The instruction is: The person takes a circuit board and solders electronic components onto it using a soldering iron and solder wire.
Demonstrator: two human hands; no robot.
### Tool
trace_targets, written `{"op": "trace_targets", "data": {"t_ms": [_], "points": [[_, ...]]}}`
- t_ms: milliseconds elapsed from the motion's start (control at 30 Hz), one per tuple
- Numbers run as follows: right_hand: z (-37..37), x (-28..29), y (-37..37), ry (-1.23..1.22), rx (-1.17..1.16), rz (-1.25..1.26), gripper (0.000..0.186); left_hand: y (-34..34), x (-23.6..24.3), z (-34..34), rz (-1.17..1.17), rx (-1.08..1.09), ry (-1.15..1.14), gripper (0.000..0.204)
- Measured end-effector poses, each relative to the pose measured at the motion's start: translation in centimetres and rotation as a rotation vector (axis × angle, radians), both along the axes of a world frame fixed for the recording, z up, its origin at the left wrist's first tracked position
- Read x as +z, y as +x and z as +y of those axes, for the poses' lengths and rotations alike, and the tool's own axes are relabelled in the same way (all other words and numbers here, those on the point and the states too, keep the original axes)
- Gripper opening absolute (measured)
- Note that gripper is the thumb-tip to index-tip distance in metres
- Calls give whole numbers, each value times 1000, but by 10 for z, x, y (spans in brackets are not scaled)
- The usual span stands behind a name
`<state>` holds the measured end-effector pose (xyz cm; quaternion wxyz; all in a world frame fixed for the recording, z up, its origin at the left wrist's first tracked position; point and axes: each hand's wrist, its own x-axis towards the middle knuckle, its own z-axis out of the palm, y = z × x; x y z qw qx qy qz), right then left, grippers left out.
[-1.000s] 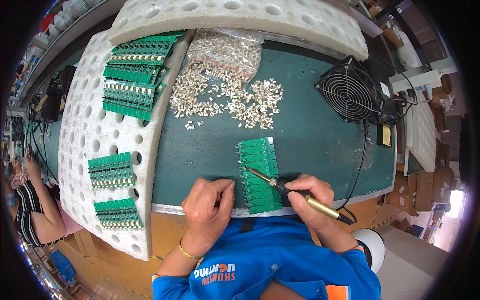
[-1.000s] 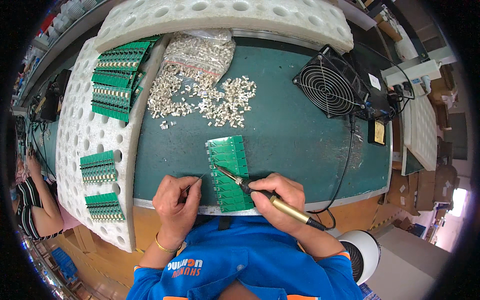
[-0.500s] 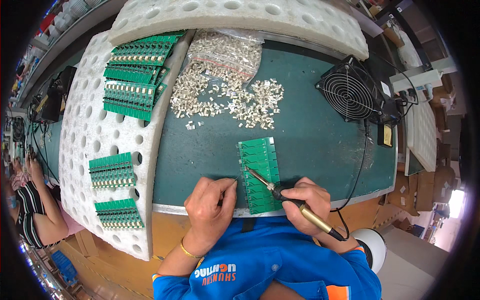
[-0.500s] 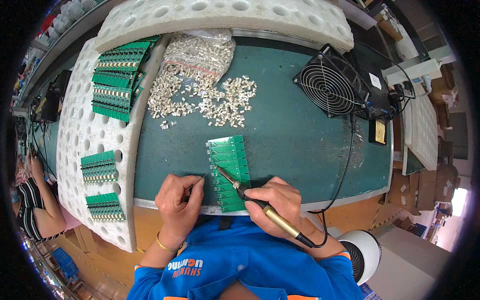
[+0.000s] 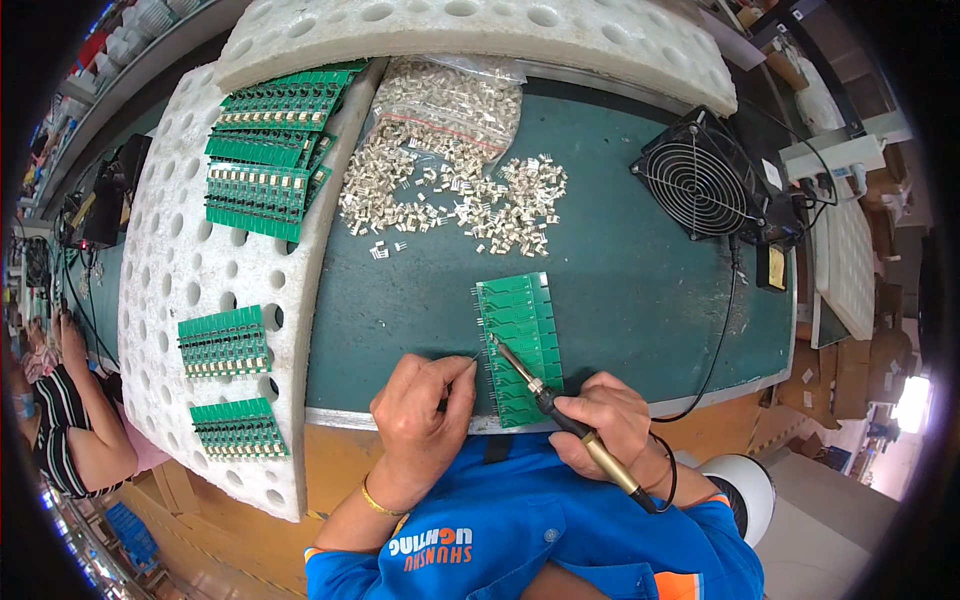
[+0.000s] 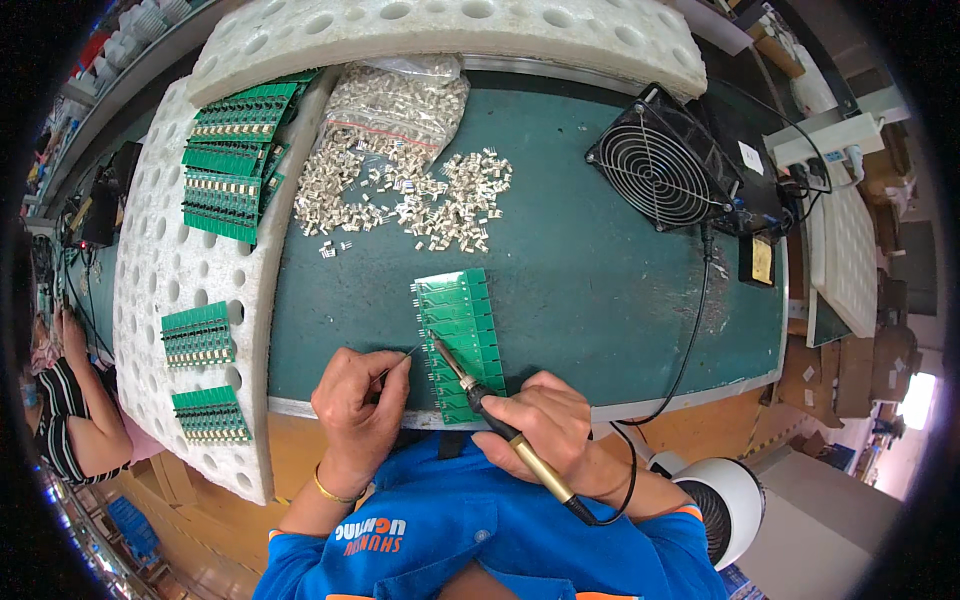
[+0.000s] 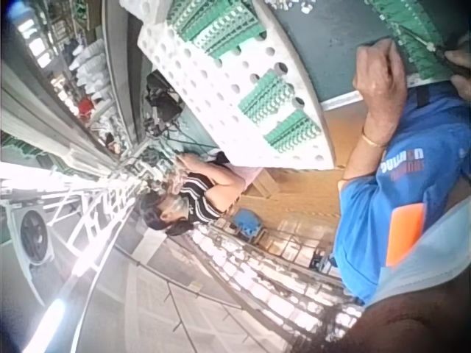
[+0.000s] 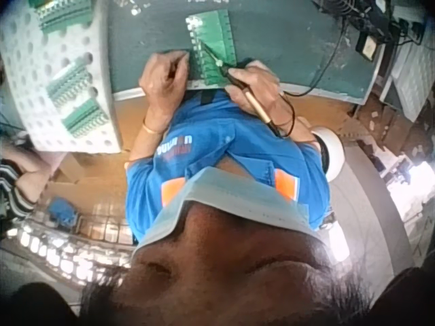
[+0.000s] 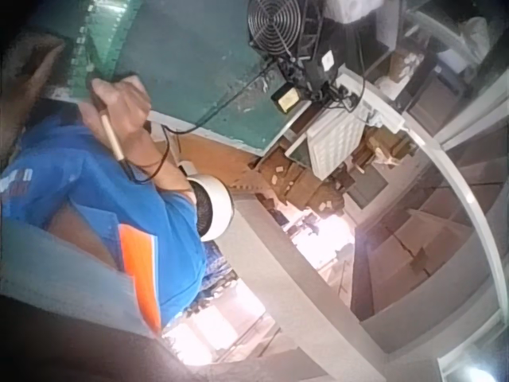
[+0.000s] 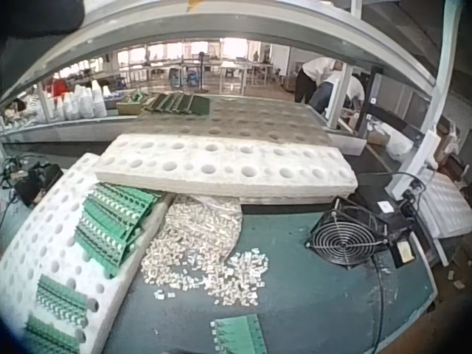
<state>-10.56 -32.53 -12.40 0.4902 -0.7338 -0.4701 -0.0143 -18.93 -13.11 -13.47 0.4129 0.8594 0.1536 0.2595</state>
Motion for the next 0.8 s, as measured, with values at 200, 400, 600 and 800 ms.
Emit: {"op": "trace_targets", "data": {"t_ms": [200,400,600,800], "points": [[-2,-2,-5,-20,0,-23,36,0,0,0,-7,3,-3,15],[-3,-3,-6,-66,30,-99,41,-1,0,0,-12,-7,-10,15],[-2,-3,-7,-71,40,-158,42,0,0,0,11,-12,-24,14],[-2,-9,-11,-34,21,-143,46,0,-1,1,-4,-16,-13,14]]}}
